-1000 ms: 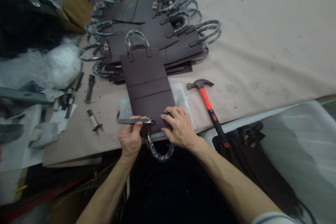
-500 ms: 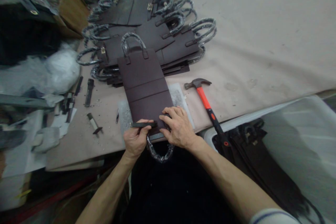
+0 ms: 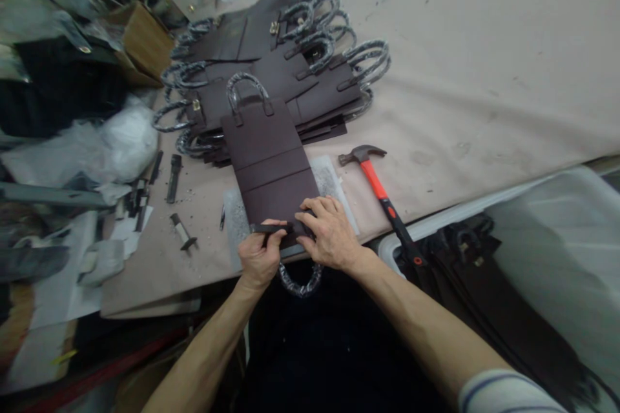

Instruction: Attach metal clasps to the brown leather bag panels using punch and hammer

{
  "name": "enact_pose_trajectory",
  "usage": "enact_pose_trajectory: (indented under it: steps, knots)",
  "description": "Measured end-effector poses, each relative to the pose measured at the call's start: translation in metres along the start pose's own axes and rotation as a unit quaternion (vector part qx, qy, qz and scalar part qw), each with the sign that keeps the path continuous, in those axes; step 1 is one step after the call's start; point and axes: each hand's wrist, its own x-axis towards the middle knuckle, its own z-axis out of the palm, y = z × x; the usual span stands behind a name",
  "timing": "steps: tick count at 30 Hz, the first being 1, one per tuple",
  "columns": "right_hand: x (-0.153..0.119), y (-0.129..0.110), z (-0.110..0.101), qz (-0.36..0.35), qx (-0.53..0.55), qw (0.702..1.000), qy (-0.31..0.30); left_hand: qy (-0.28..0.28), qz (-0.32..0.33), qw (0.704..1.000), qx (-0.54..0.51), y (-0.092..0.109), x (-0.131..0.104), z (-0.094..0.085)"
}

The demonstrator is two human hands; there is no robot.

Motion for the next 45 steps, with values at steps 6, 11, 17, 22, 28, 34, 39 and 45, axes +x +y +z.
enact_pose_trajectory:
  steps: [6, 11, 17, 22, 28, 34, 39, 45]
  knots:
    - [0.001, 0.001, -0.008, -0.023, 0.039, 0.999, -0.003, -0.012, 0.042, 0.999, 0.007, 0.0, 0.002, 0.003]
    - [-0.015, 0.032, -0.04, 0.073, 0.006, 0.989, 0.129, -0.032, 0.057, 0.998, -0.007, -0.004, 0.003, 0.005]
    - [-0.048, 0.076, -0.075, 0.321, -0.189, 0.927, 0.039, -0.024, 0.048, 0.998, -0.026, -0.008, 0.002, 0.009]
    - [-0.035, 0.064, -0.084, 0.478, 0.084, 0.875, -0.003, -0.002, 0.053, 0.998, -0.026, -0.009, 0.001, 0.013]
    - [-0.004, 0.017, -0.109, 0.471, 0.276, 0.837, -0.049, 0.012, 0.079, 0.997, -0.023, -0.009, 0.002, 0.016]
    - [-0.02, -0.053, -0.136, 0.197, 0.079, 0.977, 0.029, -0.003, 0.081, 0.996, -0.02, -0.01, 0.0, 0.015]
    - [-0.032, -0.074, -0.144, -0.009, -0.16, 0.986, -0.044, -0.005, 0.08, 0.997, -0.003, -0.012, -0.002, 0.016]
    - [-0.034, -0.085, -0.148, -0.047, -0.186, 0.977, 0.097, -0.017, 0.079, 0.997, 0.004, -0.014, -0.003, 0.018]
